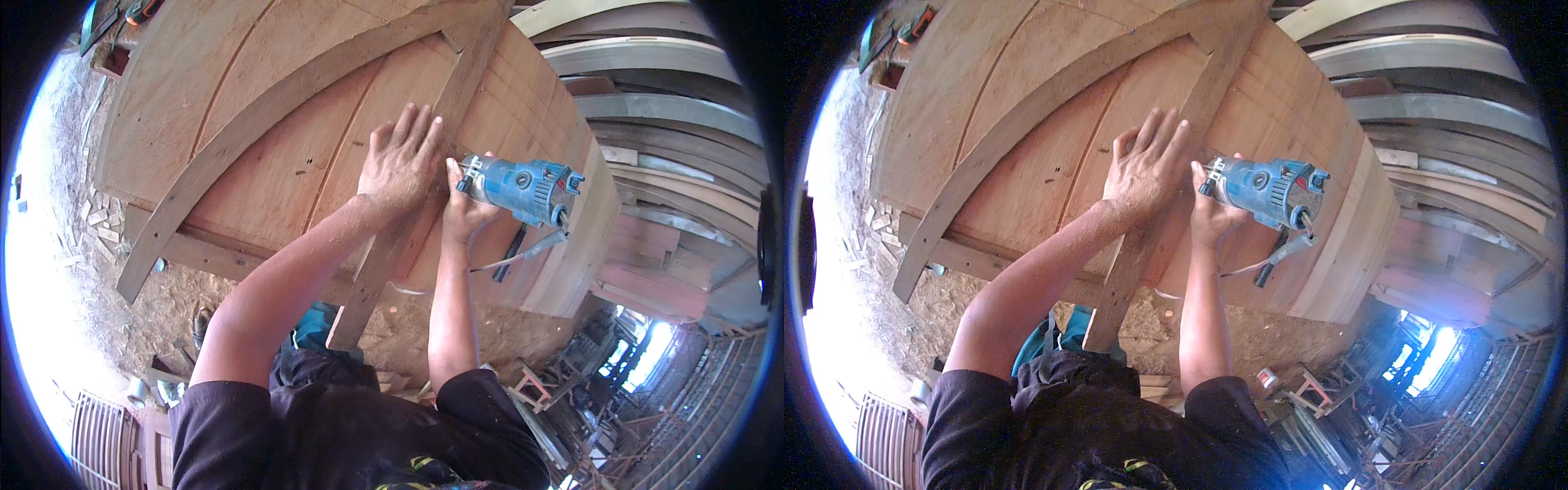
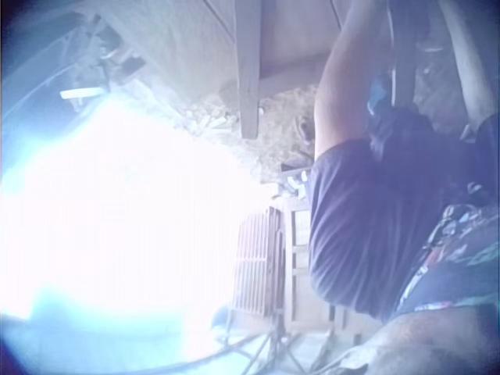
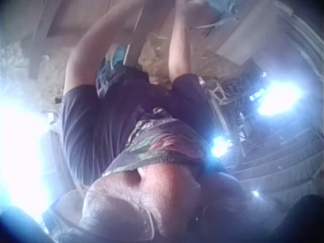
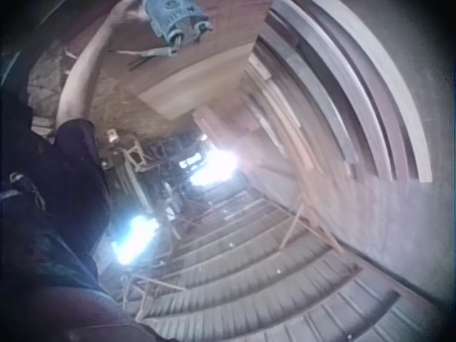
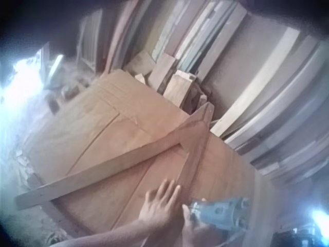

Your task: The person assembles a wooden structure by hammering nails into wooden planks and using a power drill to fasten joints. They repeatedly position planks, secure them with a hammer, and then use the drill to reinforce the assembly.

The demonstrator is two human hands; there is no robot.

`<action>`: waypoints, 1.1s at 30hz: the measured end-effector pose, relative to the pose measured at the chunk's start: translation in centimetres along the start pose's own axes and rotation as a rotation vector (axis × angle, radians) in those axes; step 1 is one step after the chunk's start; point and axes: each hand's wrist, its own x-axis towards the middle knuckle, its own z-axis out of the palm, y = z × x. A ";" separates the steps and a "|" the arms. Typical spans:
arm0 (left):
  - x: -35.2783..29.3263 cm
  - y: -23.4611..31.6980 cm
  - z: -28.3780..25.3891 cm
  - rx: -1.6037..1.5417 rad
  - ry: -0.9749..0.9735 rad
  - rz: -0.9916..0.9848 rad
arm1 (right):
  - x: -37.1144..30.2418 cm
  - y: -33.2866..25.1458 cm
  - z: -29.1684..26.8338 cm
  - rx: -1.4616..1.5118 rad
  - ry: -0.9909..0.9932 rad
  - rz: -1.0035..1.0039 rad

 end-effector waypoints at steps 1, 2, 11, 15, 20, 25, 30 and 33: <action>0.0 0.0 0.0 -0.005 -0.006 -0.006 | 0.4 0.0 0.1 0.001 -0.006 0.010; 0.0 0.0 0.0 -0.010 -0.012 -0.012 | 0.8 0.4 0.1 -0.021 -0.017 -0.023; -0.3 -0.2 -0.2 -0.042 -0.024 -0.026 | 4.3 1.1 2.3 0.078 0.040 -0.079; -0.2 -0.2 0.0 -0.016 -0.040 -0.027 | 5.7 1.1 2.7 0.091 0.024 -0.108; -0.2 -0.1 -0.2 0.015 -0.119 -0.027 | 7.2 2.1 2.7 0.120 0.016 -0.073; -0.1 0.0 -0.8 -0.020 -0.144 -0.042 | 8.7 2.0 3.1 0.025 -0.024 -0.074; -0.2 0.0 -0.4 -0.068 -0.103 -0.048 | 10.2 2.1 4.0 0.032 0.013 -0.146; -0.3 0.1 -0.4 -0.064 -0.126 -0.055 | 10.9 2.3 4.0 0.030 0.022 -0.106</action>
